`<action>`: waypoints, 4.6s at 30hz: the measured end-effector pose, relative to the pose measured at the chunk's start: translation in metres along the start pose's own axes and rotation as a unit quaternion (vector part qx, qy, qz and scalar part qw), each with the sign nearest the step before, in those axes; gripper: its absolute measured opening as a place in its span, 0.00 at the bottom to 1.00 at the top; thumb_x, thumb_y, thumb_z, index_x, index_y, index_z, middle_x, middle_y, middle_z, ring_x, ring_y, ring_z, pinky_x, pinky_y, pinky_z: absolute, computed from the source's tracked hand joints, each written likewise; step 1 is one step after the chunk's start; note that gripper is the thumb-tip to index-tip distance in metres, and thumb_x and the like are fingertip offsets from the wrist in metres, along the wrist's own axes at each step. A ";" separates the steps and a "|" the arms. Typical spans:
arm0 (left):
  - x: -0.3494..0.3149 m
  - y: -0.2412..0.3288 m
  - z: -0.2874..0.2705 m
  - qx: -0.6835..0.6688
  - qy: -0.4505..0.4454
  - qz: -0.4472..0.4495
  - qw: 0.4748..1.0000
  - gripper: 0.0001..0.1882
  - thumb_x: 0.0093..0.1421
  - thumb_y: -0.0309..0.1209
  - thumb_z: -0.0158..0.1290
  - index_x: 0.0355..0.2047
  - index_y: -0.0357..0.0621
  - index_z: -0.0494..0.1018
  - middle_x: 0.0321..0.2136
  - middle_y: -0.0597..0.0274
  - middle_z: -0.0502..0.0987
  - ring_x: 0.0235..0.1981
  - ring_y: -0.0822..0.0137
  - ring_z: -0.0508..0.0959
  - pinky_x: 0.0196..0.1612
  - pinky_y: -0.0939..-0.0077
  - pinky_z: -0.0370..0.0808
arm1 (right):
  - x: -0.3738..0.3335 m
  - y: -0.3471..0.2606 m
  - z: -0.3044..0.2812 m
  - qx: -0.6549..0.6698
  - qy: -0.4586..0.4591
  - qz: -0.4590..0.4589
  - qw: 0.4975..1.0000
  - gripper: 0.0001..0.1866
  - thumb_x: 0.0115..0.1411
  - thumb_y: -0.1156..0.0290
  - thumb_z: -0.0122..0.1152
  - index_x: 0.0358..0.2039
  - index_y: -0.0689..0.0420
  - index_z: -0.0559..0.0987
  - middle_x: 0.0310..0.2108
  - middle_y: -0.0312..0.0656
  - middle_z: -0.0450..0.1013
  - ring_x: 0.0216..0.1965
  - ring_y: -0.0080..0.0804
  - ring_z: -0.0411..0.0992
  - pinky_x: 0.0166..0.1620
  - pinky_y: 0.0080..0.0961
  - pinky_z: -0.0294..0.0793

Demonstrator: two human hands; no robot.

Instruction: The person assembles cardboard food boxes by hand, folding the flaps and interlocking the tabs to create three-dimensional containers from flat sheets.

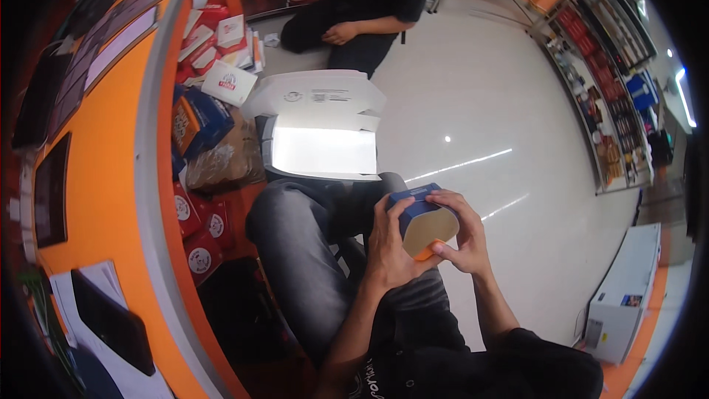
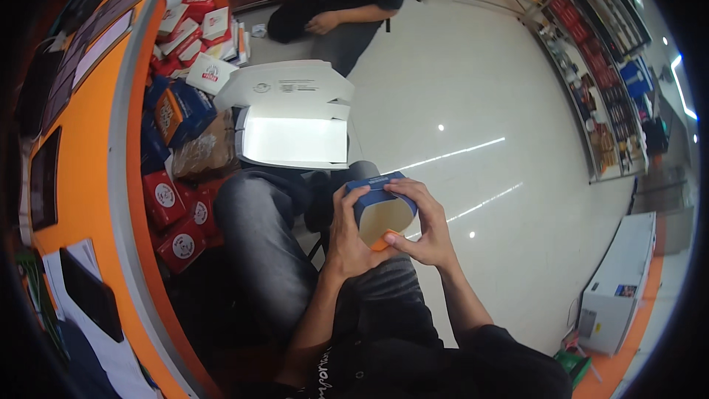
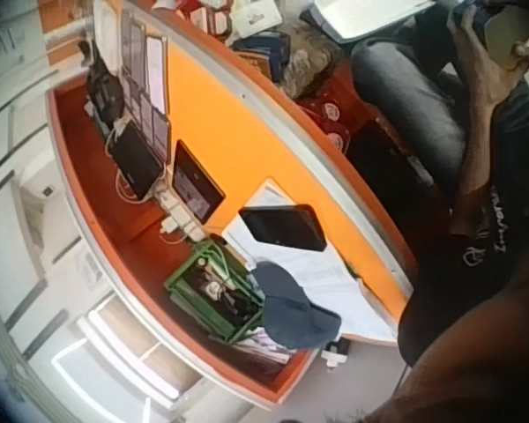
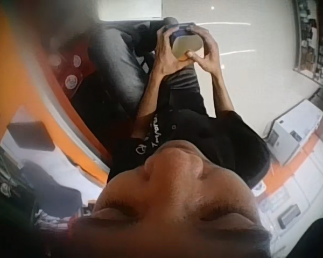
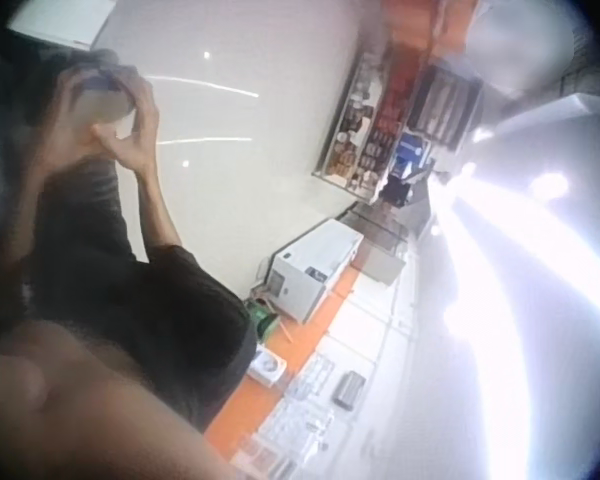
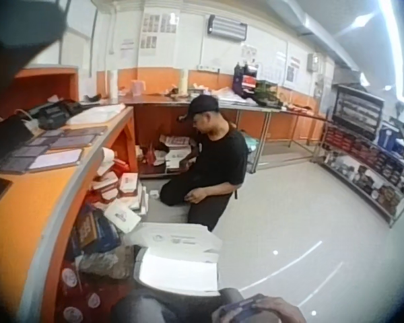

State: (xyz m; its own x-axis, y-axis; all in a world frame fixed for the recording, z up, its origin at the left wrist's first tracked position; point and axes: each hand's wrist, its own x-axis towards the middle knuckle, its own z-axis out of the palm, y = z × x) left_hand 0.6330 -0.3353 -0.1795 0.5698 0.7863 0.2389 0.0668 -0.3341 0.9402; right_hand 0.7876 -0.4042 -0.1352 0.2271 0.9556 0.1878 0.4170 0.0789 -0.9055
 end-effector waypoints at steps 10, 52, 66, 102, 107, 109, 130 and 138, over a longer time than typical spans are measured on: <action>-0.004 -0.006 -0.002 -0.007 -0.016 0.017 1.000 0.49 0.40 0.35 0.70 0.60 0.47 0.55 0.55 0.43 0.58 0.55 0.43 0.67 0.53 0.53 0.70 | 0.009 -0.015 0.005 -0.247 -0.083 0.041 0.964 0.41 0.54 0.47 0.62 0.59 0.65 0.68 0.65 0.55 0.56 0.64 0.54 0.58 0.62 0.45 0.62; 0.000 -0.001 -0.011 0.145 0.042 0.006 0.989 0.33 0.68 0.48 0.43 0.64 0.36 0.56 0.59 0.42 0.60 0.56 0.48 0.68 0.55 0.57 0.69 | -0.049 0.099 -0.099 0.249 0.098 0.340 0.901 0.35 0.68 0.48 0.47 0.68 0.56 0.55 0.56 0.44 0.68 0.56 0.28 0.67 0.59 0.28 0.65; 0.155 -0.057 -0.102 0.437 -0.338 -0.103 0.827 0.48 0.45 0.61 0.62 0.57 0.37 0.68 0.54 0.42 0.69 0.58 0.47 0.67 0.60 0.58 0.66 | -0.097 0.143 -0.005 0.536 0.096 0.387 0.744 0.28 0.69 0.55 0.45 0.62 0.61 0.62 0.54 0.45 0.70 0.52 0.32 0.73 0.55 0.31 0.73; 0.194 -0.100 -0.160 0.563 -0.082 -0.334 0.751 0.23 0.44 0.28 0.67 0.42 0.37 0.77 0.45 0.42 0.78 0.49 0.47 0.78 0.49 0.62 0.76 | 0.046 0.120 0.043 0.128 0.160 0.236 0.950 0.29 0.62 0.52 0.59 0.53 0.64 0.72 0.47 0.50 0.74 0.47 0.38 0.74 0.50 0.31 0.73; 0.187 -0.122 -0.199 0.512 -0.006 -0.184 0.839 0.16 0.52 0.29 0.58 0.40 0.34 0.74 0.37 0.40 0.79 0.38 0.43 0.79 0.44 0.58 0.75 | 0.104 0.099 0.079 0.083 0.090 0.219 0.968 0.38 0.62 0.47 0.58 0.62 0.64 0.62 0.55 0.57 0.67 0.52 0.46 0.71 0.51 0.33 0.72; 0.173 -0.103 -0.187 0.457 0.040 -0.126 0.880 0.13 0.56 0.29 0.55 0.39 0.32 0.72 0.35 0.40 0.78 0.36 0.42 0.78 0.42 0.56 0.73 | 0.101 0.105 0.087 0.088 0.084 0.222 0.967 0.41 0.62 0.45 0.56 0.64 0.63 0.60 0.56 0.58 0.67 0.55 0.48 0.69 0.53 0.34 0.71; 0.007 0.005 -0.028 0.198 0.096 -0.083 0.972 0.18 0.67 0.30 0.44 0.44 0.21 0.70 0.34 0.30 0.76 0.37 0.36 0.77 0.43 0.51 0.70 | -0.046 -0.049 -0.053 0.098 0.025 -0.083 0.991 0.58 0.50 0.53 0.72 0.69 0.61 0.45 0.67 0.53 0.49 0.68 0.42 0.50 0.66 0.35 0.53; -0.022 -0.010 -0.019 0.333 -0.124 -0.166 0.920 0.30 0.60 0.49 0.54 0.46 0.28 0.74 0.43 0.40 0.75 0.47 0.44 0.73 0.53 0.55 0.67 | -0.079 0.033 -0.046 0.209 0.137 0.291 0.923 0.23 0.59 0.73 0.59 0.55 0.66 0.72 0.42 0.47 0.77 0.41 0.34 0.75 0.47 0.30 0.73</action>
State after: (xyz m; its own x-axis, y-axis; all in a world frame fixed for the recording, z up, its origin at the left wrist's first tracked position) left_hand 0.6042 -0.3397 -0.1902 0.5907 0.7876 -0.1755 0.7109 -0.4051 0.5748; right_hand 0.8243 -0.4898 -0.1623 0.5431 0.7674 -0.3406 -0.2093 -0.2691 -0.9401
